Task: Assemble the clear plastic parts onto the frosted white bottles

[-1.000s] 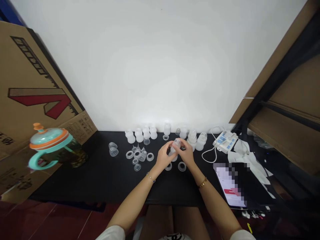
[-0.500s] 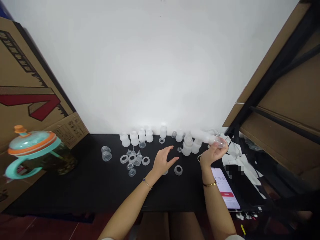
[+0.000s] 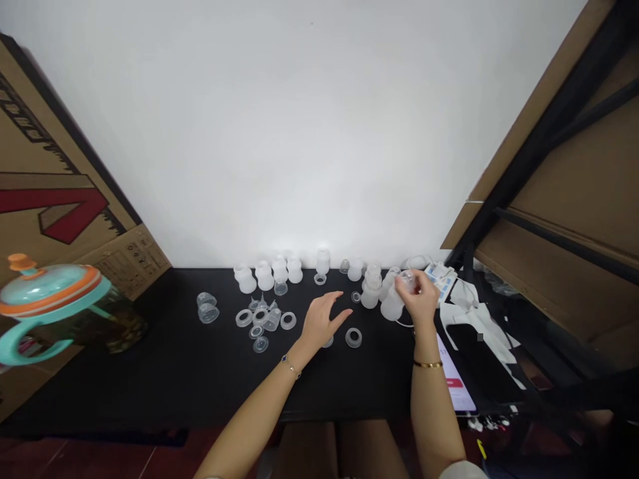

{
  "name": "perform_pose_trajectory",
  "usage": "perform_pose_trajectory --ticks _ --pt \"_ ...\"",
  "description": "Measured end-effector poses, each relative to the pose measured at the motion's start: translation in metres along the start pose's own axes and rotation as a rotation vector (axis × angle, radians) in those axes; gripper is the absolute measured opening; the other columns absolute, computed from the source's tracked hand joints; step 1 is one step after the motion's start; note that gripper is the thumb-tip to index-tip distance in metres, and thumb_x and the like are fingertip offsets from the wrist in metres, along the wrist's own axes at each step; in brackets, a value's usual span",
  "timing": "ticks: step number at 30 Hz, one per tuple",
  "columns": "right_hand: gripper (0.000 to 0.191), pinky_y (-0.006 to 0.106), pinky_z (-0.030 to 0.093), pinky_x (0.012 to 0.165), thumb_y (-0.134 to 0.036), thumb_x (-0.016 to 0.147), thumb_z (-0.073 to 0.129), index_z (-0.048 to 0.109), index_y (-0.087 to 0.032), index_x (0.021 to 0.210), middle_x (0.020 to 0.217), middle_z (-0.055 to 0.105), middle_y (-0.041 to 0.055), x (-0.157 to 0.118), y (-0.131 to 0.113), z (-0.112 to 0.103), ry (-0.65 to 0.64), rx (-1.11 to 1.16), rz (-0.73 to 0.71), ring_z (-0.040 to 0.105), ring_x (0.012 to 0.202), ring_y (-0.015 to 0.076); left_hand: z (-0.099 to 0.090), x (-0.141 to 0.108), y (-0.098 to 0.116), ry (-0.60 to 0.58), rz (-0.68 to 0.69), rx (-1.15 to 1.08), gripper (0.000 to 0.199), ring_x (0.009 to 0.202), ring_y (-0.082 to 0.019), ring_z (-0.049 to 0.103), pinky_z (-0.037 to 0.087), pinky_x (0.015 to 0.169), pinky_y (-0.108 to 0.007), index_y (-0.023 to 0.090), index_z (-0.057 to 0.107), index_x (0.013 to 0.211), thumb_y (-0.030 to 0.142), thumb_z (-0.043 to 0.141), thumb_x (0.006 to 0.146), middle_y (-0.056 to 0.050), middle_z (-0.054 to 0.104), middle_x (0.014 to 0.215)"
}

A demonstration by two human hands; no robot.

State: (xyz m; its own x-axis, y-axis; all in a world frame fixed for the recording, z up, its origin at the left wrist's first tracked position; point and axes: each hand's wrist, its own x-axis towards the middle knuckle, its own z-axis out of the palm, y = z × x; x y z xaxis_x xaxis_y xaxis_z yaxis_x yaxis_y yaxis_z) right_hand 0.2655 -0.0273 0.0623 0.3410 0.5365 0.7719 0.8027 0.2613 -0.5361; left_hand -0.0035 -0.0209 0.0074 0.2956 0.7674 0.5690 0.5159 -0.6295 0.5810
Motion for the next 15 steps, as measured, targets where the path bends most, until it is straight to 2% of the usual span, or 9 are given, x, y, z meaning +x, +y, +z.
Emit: perform_pose_trajectory --ticks 3,7,9,15 --pt "0.032 0.030 0.040 0.056 -0.052 0.082 0.069 0.069 -0.021 0.089 0.062 0.053 -0.0027 0.004 0.005 0.000 -0.169 0.017 -0.031 0.044 0.053 0.0147 0.000 0.000 -0.001 -0.007 0.001 0.003 0.044 0.112 -0.027 0.068 0.051 0.100 -0.045 0.023 0.060 0.129 0.052 0.059 0.097 -0.009 0.071 0.123" --pt "0.037 0.029 0.039 0.053 -0.056 0.081 0.074 0.073 -0.021 0.096 0.085 0.062 0.0027 0.007 0.011 -0.002 -0.386 0.180 -0.044 0.042 0.054 0.0125 0.000 0.000 -0.002 -0.007 -0.005 0.004 0.044 0.110 -0.026 0.069 0.052 0.098 -0.044 0.023 0.059 0.130 0.052 0.058 0.097 -0.009 0.071 0.122" --pt "0.039 0.029 0.037 0.053 -0.057 0.081 0.074 0.074 -0.021 0.096 0.084 0.059 0.0021 0.007 0.014 -0.002 -0.420 0.206 -0.034 0.039 0.055 0.0124 0.000 0.000 -0.002 -0.006 -0.012 0.004 0.044 0.108 -0.026 0.069 0.052 0.097 -0.044 0.023 0.059 0.130 0.053 0.058 0.097 -0.009 0.071 0.122" --pt "0.039 0.028 0.035 0.055 -0.056 0.080 0.075 0.068 -0.021 0.096 0.065 0.045 -0.0052 0.004 0.021 -0.001 -0.428 0.194 0.036 0.040 0.057 0.0140 0.002 -0.001 -0.004 -0.003 0.006 0.007 0.044 0.106 -0.026 0.070 0.052 0.095 -0.043 0.022 0.059 0.129 0.053 0.058 0.097 -0.009 0.071 0.120"
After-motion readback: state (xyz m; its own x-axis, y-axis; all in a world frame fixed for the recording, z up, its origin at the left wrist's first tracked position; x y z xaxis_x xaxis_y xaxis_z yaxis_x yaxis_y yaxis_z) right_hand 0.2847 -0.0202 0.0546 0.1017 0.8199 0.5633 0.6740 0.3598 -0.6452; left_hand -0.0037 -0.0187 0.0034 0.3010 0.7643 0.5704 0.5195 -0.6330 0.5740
